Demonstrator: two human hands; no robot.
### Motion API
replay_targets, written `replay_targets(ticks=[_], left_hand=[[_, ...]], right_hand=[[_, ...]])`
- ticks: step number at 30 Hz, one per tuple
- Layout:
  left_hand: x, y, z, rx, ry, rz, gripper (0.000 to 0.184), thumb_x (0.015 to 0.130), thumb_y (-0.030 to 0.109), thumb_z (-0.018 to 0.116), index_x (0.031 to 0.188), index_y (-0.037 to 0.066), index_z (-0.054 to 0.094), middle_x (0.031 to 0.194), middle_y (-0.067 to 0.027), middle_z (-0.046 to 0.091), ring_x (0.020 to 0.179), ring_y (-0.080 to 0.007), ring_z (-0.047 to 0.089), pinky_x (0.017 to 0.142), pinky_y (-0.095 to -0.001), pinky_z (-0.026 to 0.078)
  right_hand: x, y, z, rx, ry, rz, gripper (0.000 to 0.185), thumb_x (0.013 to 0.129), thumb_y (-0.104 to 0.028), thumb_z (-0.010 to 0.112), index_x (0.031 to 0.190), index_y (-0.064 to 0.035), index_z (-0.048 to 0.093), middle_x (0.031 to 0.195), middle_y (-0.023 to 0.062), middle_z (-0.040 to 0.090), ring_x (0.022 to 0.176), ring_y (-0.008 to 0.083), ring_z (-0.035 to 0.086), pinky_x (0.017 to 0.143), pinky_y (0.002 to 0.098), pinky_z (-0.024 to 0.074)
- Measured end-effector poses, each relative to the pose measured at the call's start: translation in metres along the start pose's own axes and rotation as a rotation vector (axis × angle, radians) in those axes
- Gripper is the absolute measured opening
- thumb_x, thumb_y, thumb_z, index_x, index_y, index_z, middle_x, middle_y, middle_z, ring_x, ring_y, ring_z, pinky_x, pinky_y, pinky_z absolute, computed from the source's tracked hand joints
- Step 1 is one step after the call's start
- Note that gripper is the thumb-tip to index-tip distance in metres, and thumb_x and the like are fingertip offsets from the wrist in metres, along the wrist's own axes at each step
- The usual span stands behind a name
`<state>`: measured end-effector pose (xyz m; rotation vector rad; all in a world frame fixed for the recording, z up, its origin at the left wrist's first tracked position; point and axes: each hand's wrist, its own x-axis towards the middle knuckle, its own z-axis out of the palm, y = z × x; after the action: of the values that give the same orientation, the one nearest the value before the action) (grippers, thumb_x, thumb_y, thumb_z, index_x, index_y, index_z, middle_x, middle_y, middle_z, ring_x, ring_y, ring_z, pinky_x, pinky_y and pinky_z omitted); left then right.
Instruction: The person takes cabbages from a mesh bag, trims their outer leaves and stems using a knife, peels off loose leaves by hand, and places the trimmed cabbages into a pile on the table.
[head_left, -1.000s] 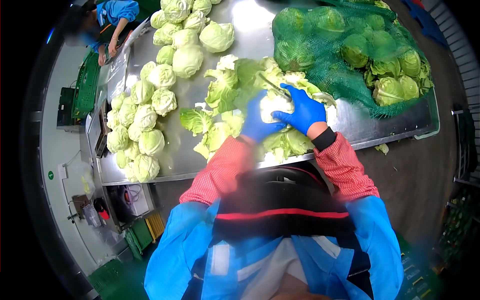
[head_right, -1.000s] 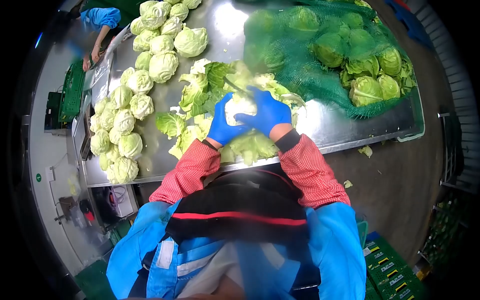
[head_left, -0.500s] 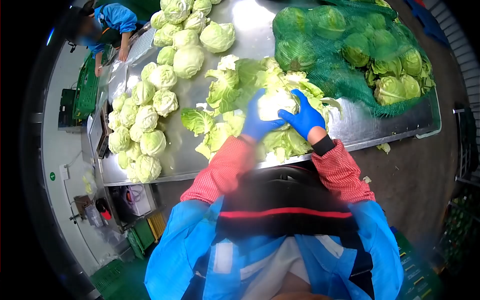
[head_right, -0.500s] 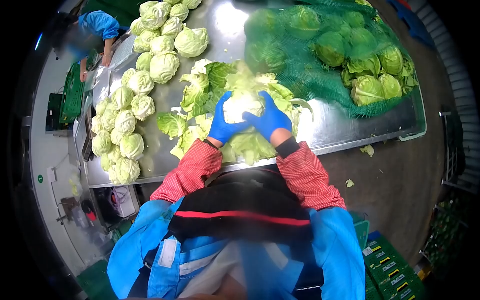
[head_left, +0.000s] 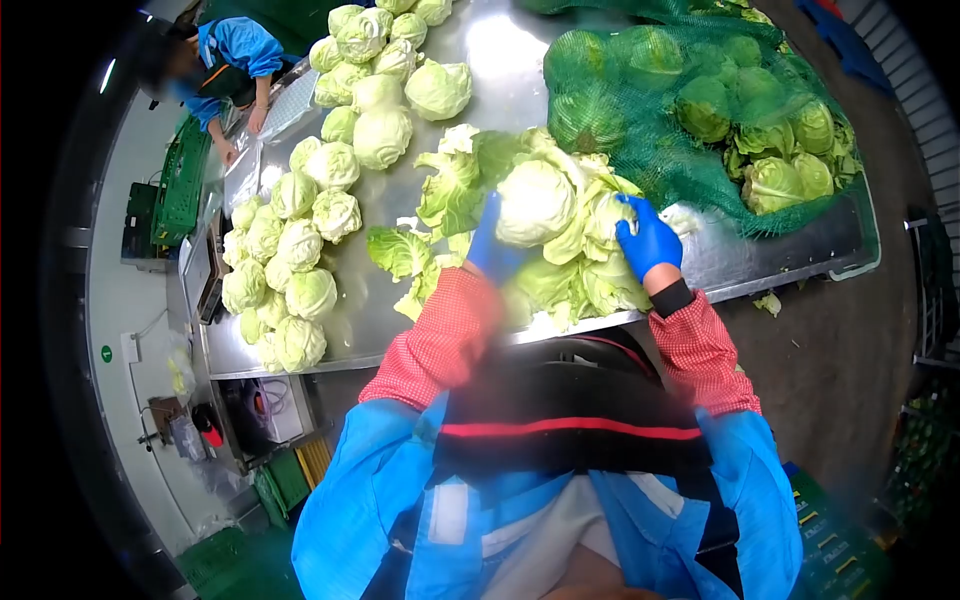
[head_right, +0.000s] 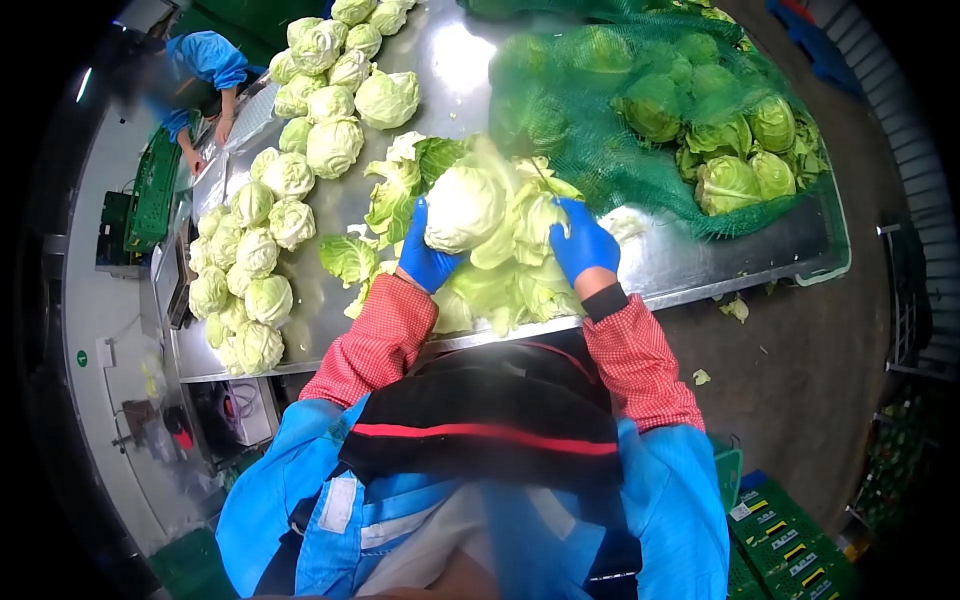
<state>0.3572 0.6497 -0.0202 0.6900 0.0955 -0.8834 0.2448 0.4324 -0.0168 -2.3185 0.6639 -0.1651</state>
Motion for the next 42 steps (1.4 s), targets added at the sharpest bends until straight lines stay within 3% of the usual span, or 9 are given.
replay_targets(ticks=[7, 14, 17, 21, 28, 34, 36, 40, 42], left_hand=[[-0.003, 0.006, 0.021, 0.108, -0.154, 0.052, 0.067, 0.093, 0.051, 0.047, 0.142, 0.009, 0.033, 0.143, -0.0117, 0.039, 0.13, -0.0289, 0.041, 0.108, -0.0456, 0.033], [-0.007, 0.002, 0.016, -0.137, -0.089, 0.003, 0.07, 0.091, 0.057, 0.042, 0.143, 0.011, 0.032, 0.143, -0.0137, 0.039, 0.13, -0.0328, 0.039, 0.107, -0.0494, 0.033], [-0.001, 0.002, 0.012, -0.476, -0.176, -0.037, 0.074, 0.089, 0.064, 0.038, 0.143, 0.014, 0.031, 0.143, -0.0133, 0.038, 0.13, -0.0346, 0.038, 0.103, -0.0528, 0.037], [-0.015, 0.015, 0.037, -0.144, -0.435, -0.328, 0.076, 0.088, 0.063, 0.042, 0.143, 0.012, 0.031, 0.141, -0.0143, 0.04, 0.129, -0.0321, 0.041, 0.103, -0.0474, 0.04], [0.012, 0.0, 0.034, 0.49, -0.033, 0.35, 0.054, 0.093, 0.047, 0.044, 0.131, 0.008, 0.046, 0.124, -0.0117, 0.055, 0.112, -0.0224, 0.055, 0.097, -0.0362, 0.044], [-0.007, 0.005, 0.043, -0.069, 0.154, -0.082, 0.08, 0.083, 0.071, 0.042, 0.141, 0.017, 0.035, 0.14, -0.0135, 0.042, 0.126, -0.037, 0.043, 0.095, -0.0604, 0.041], [-0.009, 0.008, 0.038, -0.083, 0.158, -0.061, 0.081, 0.082, 0.072, 0.042, 0.141, 0.017, 0.035, 0.14, -0.0134, 0.042, 0.126, -0.0371, 0.042, 0.095, -0.0602, 0.041], [-0.01, -0.001, 0.041, 0.082, 0.04, 0.016, 0.081, 0.083, 0.071, 0.041, 0.141, 0.014, 0.035, 0.14, -0.0154, 0.041, 0.126, -0.0366, 0.043, 0.097, -0.0583, 0.041], [-0.003, -0.01, 0.04, 0.033, -0.044, 0.028, 0.081, 0.084, 0.07, 0.041, 0.141, 0.012, 0.035, 0.139, -0.0165, 0.041, 0.125, -0.0364, 0.043, 0.098, -0.0569, 0.039]], right_hand=[[0.028, -0.076, -0.052, 0.106, -0.045, -0.144, 0.081, 0.077, -0.06, 0.063, 0.137, -0.0121, 0.039, 0.123, 0.0203, 0.057, 0.107, 0.0374, 0.058, 0.089, 0.0404, 0.0471], [0.031, -0.012, -0.009, 0.124, -0.082, -0.148, 0.023, 0.082, -0.028, 0.064, 0.1, -0.0145, 0.064, 0.095, 0.0135, 0.067, 0.084, 0.0314, 0.064, 0.072, 0.0379, 0.05], [0.021, -0.009, -0.013, 0.349, 0.038, -0.172, 0.042, 0.083, -0.041, 0.066, 0.116, -0.0157, 0.059, 0.088, 0.0135, 0.067, 0.08, 0.029, 0.064, 0.072, 0.0372, 0.05], [0.004, -0.07, -0.051, 0.248, -0.231, -0.141, 0.074, 0.077, -0.054, 0.066, 0.135, -0.0132, 0.044, 0.103, 0.0179, 0.065, 0.09, 0.0313, 0.064, 0.08, 0.0369, 0.0496], [-0.011, -0.051, -0.013, 0.412, -0.1, -0.27, 0.07, 0.077, -0.041, 0.069, 0.135, -0.0101, 0.044, 0.124, 0.0165, 0.058, 0.112, 0.0294, 0.058, 0.092, 0.0347, 0.0455], [-0.016, -0.008, -0.021, 0.426, -0.147, -0.173, 0.038, 0.082, -0.03, 0.066, 0.114, -0.0107, 0.06, 0.107, 0.0113, 0.066, 0.096, 0.0268, 0.065, 0.081, 0.0329, 0.0489], [-0.011, -0.004, -0.032, 0.083, -0.169, 0.027, 0.066, 0.076, -0.045, 0.071, 0.13, -0.0123, 0.05, 0.111, 0.0168, 0.064, 0.098, 0.0309, 0.063, 0.083, 0.0357, 0.0489], [-0.013, -0.05, -0.047, 0.028, 0.054, -0.286, 0.101, 0.068, -0.05, 0.077, 0.147, -0.0205, 0.021, 0.123, 0.0201, 0.056, 0.101, 0.0341, 0.061, 0.08, 0.0395, 0.0509], [-0.017, -0.079, -0.048, -0.123, 0.15, -0.451, 0.109, 0.062, -0.053, 0.077, 0.148, -0.0184, 0.02, 0.092, 0.0159, 0.062, 0.066, 0.0308, 0.063, 0.057, 0.0379, 0.0519]])
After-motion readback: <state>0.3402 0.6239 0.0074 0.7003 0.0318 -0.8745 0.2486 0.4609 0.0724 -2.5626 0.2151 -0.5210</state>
